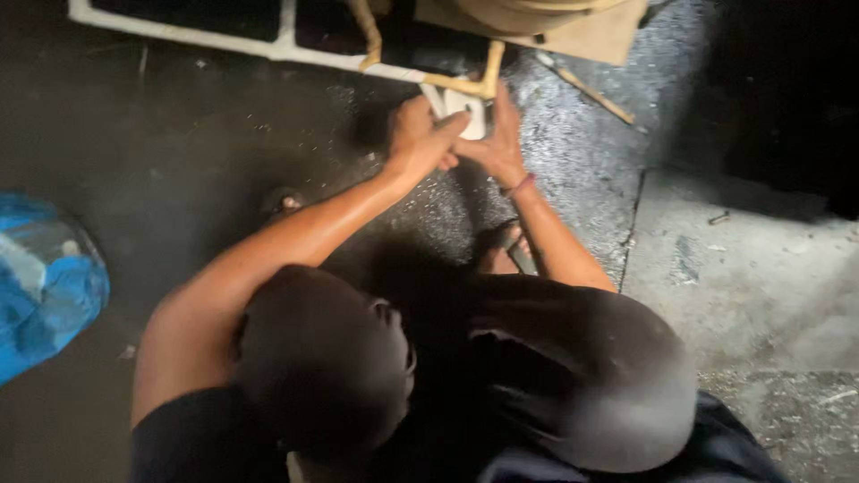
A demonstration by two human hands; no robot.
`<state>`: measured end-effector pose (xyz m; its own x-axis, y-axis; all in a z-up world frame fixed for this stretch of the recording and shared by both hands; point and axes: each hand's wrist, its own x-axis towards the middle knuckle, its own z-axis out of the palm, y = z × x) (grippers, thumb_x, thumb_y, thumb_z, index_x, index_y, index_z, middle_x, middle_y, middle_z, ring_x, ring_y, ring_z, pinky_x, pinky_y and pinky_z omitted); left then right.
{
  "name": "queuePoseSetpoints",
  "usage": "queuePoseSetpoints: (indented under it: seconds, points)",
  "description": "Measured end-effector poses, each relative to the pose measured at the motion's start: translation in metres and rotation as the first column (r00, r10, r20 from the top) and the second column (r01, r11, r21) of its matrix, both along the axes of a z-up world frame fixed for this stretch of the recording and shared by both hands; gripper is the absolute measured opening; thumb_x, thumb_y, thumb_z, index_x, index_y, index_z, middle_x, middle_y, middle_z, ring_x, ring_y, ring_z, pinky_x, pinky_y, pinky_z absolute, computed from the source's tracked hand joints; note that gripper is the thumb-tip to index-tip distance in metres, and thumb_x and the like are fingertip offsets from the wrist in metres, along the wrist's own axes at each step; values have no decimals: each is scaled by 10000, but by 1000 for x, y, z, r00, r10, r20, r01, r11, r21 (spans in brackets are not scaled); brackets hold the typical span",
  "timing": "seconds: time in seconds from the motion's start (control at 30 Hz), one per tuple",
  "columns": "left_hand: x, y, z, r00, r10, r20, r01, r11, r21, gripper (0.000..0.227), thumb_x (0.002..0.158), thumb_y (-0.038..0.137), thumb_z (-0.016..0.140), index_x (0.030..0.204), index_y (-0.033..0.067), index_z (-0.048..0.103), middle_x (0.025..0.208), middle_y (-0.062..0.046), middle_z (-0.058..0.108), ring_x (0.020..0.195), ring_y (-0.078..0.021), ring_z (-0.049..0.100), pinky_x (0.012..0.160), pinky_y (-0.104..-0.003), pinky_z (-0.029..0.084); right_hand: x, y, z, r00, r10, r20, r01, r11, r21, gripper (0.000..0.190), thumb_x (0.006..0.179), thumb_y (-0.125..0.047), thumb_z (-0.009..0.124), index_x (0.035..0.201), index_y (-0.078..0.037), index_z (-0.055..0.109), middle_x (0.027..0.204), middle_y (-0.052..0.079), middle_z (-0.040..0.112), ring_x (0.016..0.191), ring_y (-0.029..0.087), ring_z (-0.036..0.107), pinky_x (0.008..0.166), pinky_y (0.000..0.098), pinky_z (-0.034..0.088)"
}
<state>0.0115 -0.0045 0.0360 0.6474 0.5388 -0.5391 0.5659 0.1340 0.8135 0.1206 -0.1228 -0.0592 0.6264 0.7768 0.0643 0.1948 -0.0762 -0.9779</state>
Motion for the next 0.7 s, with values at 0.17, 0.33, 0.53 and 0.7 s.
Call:
queuePoseSetpoints:
  seconds: [0.17, 0.33, 0.53, 0.7]
  points:
    - [0, 5, 1, 999, 43, 2, -43, 996, -72, 384, 925, 278, 699, 1138, -11, 564, 938, -167, 731, 652, -192, 728, 474, -302, 640, -9, 6, 4, 976, 16, -215, -13, 1000, 18, 775, 722, -330, 851, 1369, -36, 544, 1243, 157, 711, 1154, 279, 697, 1029, 397, 553]
    - [-4, 8, -23, 958, -112, 263, 84, 990, 116, 268, 1020, 147, 552, 1208, -20, 648, 1021, -151, 766, 817, -223, 779, 649, -337, 648, 6, -12, 53, 992, 111, -56, -118, 984, -134, 829, 635, -384, 916, 1307, -32, 581, 1208, 124, 711, 1112, 272, 708, 986, 396, 553]
    - [-1, 3, -16, 991, 21, 131, -5, 992, -124, 299, 965, 92, 460, 1214, -58, 527, 920, -209, 718, 642, -303, 755, 486, -368, 658, 118, -126, 142, 929, 154, 336, -34, 941, -336, 746, 637, -403, 952, 1208, -21, 661, 1141, 122, 732, 1068, 283, 730, 962, 415, 574]
    - [-1, 4, -11, 990, -5, 144, 28, 987, -159, 290, 983, 79, 427, 1228, -68, 478, 905, -237, 702, 619, -309, 745, 476, -368, 654, 140, -178, 145, 924, -236, 301, 292, 944, -156, 658, 718, -369, 901, 1214, -14, 655, 1161, 125, 715, 1064, 280, 727, 942, 415, 596]
